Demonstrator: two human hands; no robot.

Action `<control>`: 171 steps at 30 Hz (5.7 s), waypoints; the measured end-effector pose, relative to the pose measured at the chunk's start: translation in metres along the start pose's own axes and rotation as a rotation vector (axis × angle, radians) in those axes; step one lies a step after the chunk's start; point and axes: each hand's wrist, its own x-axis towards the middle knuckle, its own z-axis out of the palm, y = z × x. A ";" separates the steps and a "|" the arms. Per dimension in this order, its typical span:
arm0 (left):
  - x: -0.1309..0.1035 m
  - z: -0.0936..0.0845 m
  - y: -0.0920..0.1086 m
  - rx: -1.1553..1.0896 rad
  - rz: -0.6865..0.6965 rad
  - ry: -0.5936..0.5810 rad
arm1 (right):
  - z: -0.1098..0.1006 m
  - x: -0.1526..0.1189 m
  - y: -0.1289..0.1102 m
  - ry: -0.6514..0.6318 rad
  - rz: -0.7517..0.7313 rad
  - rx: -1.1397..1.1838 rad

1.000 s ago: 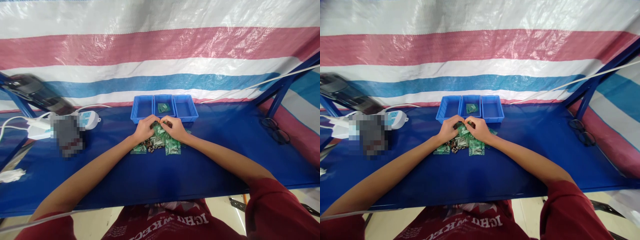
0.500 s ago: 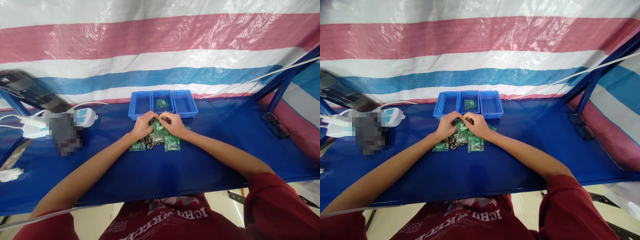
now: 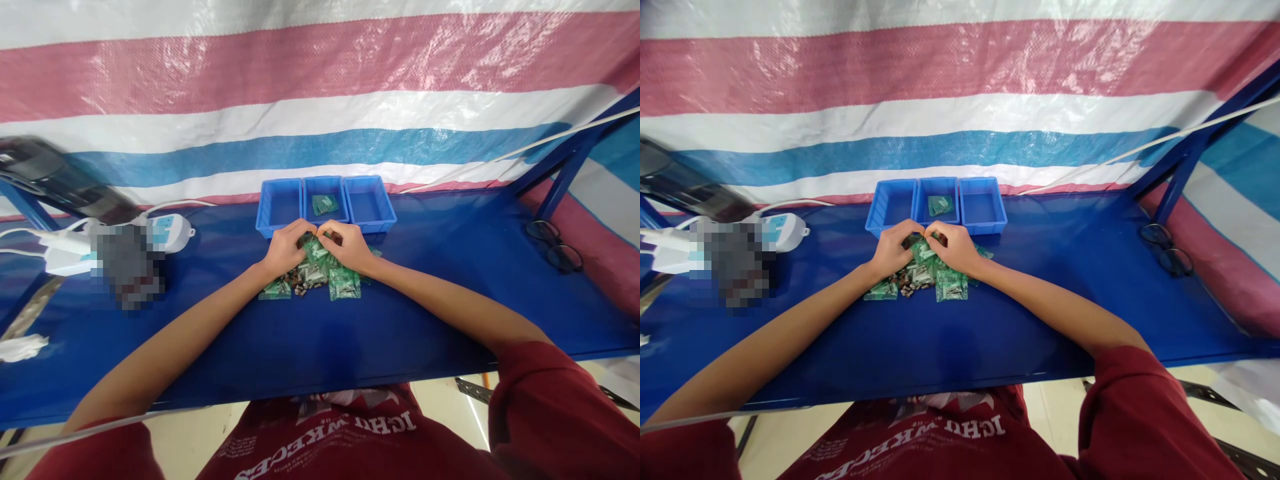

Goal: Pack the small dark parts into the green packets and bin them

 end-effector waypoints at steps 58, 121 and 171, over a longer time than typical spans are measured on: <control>0.000 0.000 0.001 0.001 -0.017 -0.014 | 0.000 0.000 -0.001 -0.012 0.022 -0.007; -0.002 -0.003 0.006 -0.006 -0.068 0.127 | -0.003 -0.003 -0.010 0.028 0.017 0.093; -0.005 -0.004 0.005 -0.007 -0.051 0.159 | -0.002 -0.003 -0.010 0.012 0.078 0.160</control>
